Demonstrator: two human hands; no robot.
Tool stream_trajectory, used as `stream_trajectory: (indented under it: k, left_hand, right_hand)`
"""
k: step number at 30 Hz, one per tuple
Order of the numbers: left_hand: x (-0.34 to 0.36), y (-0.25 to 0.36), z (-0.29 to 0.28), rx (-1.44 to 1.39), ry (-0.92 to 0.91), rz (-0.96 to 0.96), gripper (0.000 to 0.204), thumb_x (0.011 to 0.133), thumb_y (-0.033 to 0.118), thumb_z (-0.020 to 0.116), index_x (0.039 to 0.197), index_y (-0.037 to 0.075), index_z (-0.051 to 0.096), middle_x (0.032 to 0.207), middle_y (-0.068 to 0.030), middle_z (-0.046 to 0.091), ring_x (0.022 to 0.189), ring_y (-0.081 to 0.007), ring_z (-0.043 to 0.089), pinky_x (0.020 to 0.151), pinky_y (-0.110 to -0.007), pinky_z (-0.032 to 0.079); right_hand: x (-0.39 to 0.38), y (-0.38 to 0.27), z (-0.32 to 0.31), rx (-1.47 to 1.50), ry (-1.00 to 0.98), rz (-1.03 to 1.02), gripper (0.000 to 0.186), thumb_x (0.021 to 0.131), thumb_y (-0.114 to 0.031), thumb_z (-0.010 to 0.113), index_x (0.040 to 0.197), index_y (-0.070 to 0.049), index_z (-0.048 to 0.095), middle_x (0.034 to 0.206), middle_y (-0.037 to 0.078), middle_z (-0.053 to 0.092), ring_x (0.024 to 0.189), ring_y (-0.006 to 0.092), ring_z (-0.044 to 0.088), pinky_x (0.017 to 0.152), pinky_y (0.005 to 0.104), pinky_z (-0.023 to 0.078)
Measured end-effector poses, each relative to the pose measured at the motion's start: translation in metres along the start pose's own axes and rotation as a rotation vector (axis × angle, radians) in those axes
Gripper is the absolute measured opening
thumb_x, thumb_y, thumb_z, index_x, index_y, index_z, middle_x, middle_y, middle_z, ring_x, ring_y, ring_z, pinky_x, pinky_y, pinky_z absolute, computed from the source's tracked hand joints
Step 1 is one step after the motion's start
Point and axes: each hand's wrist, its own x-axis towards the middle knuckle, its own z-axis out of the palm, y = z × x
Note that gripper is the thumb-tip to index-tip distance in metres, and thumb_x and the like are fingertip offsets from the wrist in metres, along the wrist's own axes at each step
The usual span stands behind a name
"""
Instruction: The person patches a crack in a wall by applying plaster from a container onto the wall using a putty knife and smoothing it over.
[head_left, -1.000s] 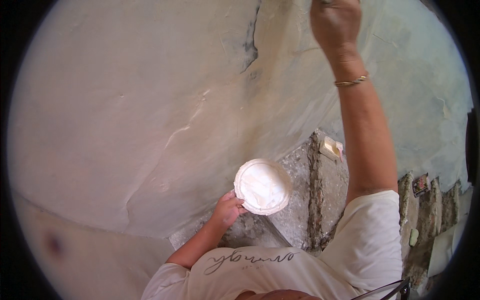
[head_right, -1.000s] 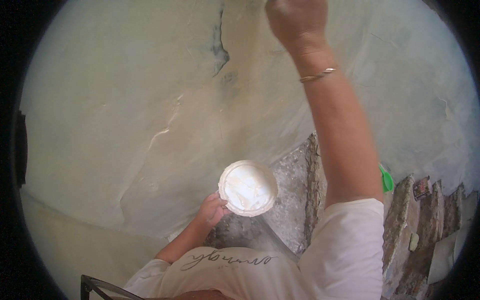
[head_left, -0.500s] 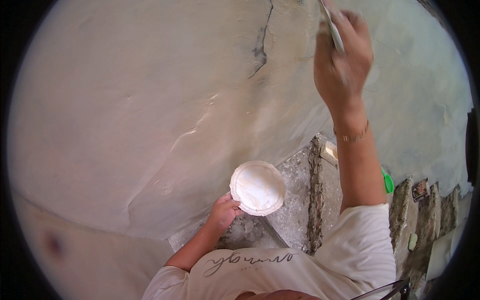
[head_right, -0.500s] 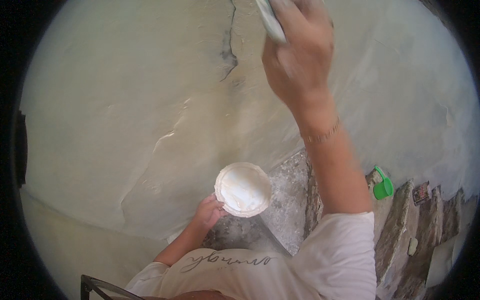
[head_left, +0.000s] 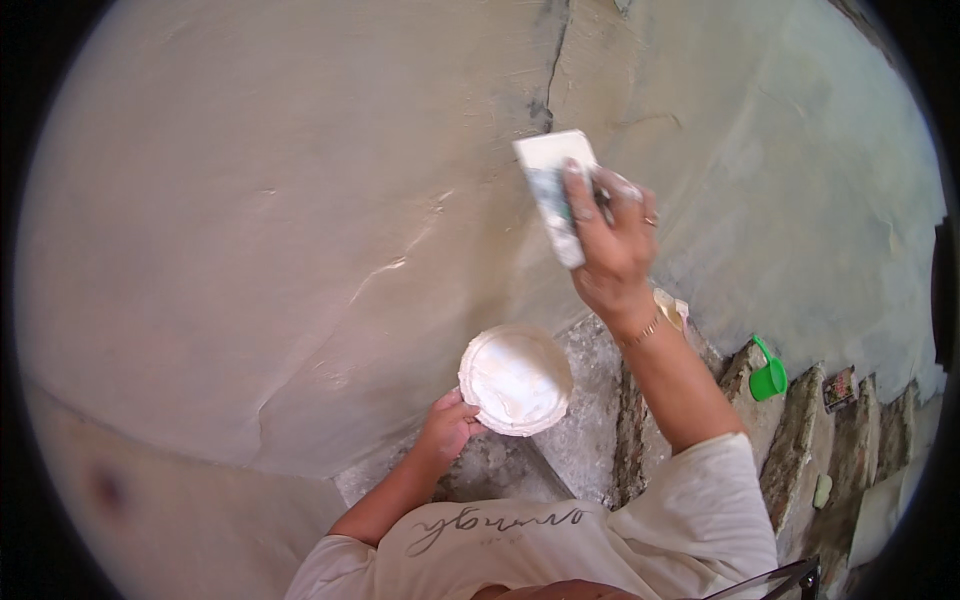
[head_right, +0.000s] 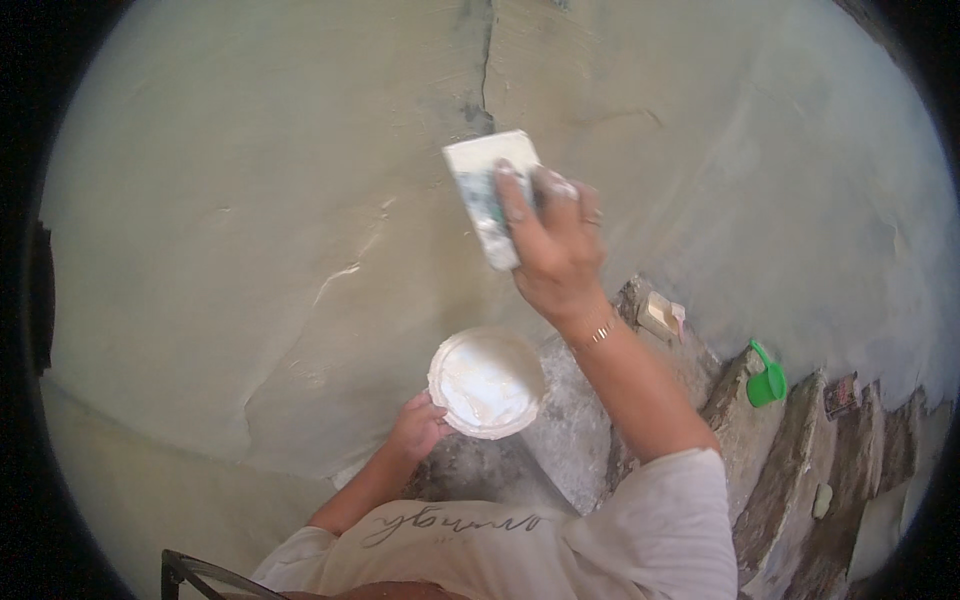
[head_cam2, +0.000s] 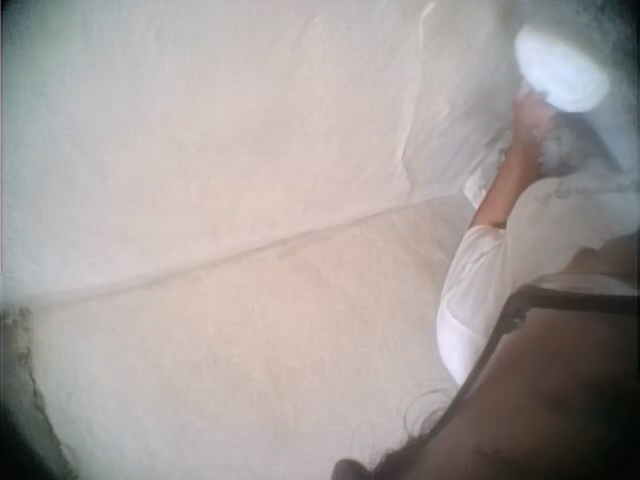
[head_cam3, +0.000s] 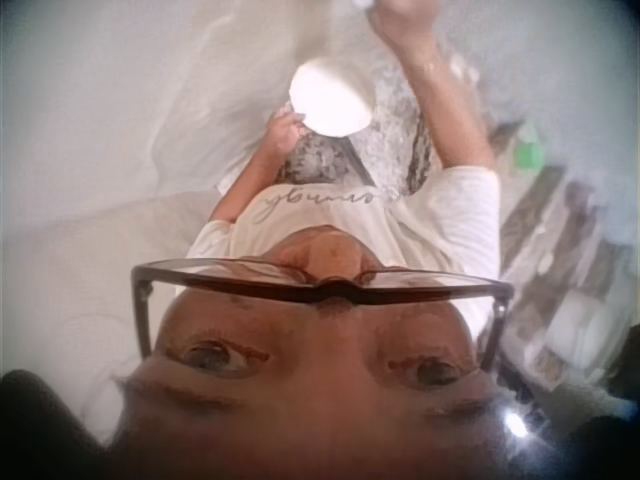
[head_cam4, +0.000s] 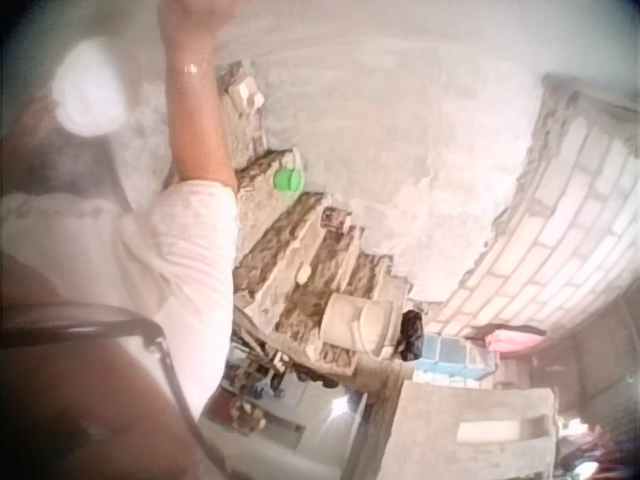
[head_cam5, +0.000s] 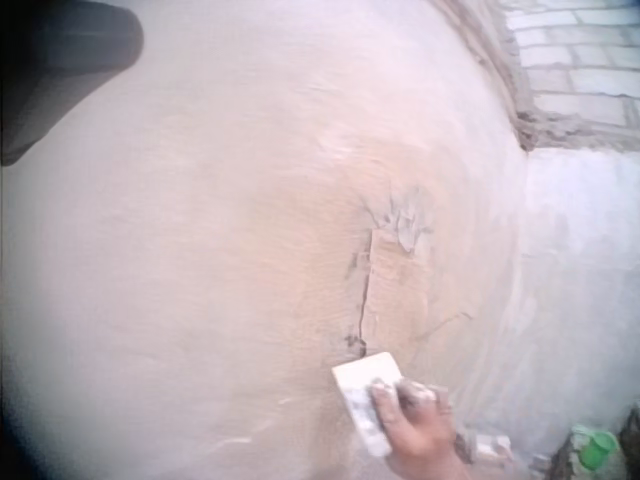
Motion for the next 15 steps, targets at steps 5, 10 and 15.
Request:
stream_trajectory:
  k: [5,10,15]
  left_hand:
    - [-0.004,0.008,0.002,0.019,-0.013,0.004,0.047,0.082,0.000,0.051,0.128,-0.005,0.041,0.121,-0.0157,0.055,0.107,-0.0270,0.058,0.089,-0.042,0.049]
    - [0.006,0.002,-0.003,0.013,-0.062,-0.048,0.049,0.082,0.000,0.050,0.129,-0.006,0.039,0.122,-0.0161,0.054,0.107,-0.0278,0.057,0.091,-0.043,0.048]
    - [0.012,-0.010,-0.015,-0.013,-0.059,-0.079,0.047,0.081,-0.001,0.049,0.128,-0.005,0.042,0.121,-0.0160,0.055,0.108,-0.0283,0.057,0.093,-0.045,0.047]
  right_hand:
    - [0.016,0.009,-0.017,0.170,0.104,0.350,0.049,0.069,0.014,0.056,0.115,-0.002,0.063,0.096,0.015,0.060,0.082,0.0255,0.053,0.074,0.0316,0.045]
    - [0.041,-0.005,0.028,-0.057,0.182,0.272,0.053,0.071,0.003,0.061,0.123,-0.004,0.058,0.098,0.015,0.060,0.084,0.0271,0.053,0.074,0.0326,0.046]
    - [0.005,-0.060,0.078,-0.099,-0.035,0.188,0.054,0.071,0.001,0.053,0.124,0.012,0.048,0.106,0.026,0.052,0.088,0.0370,0.052,0.080,0.0362,0.048]
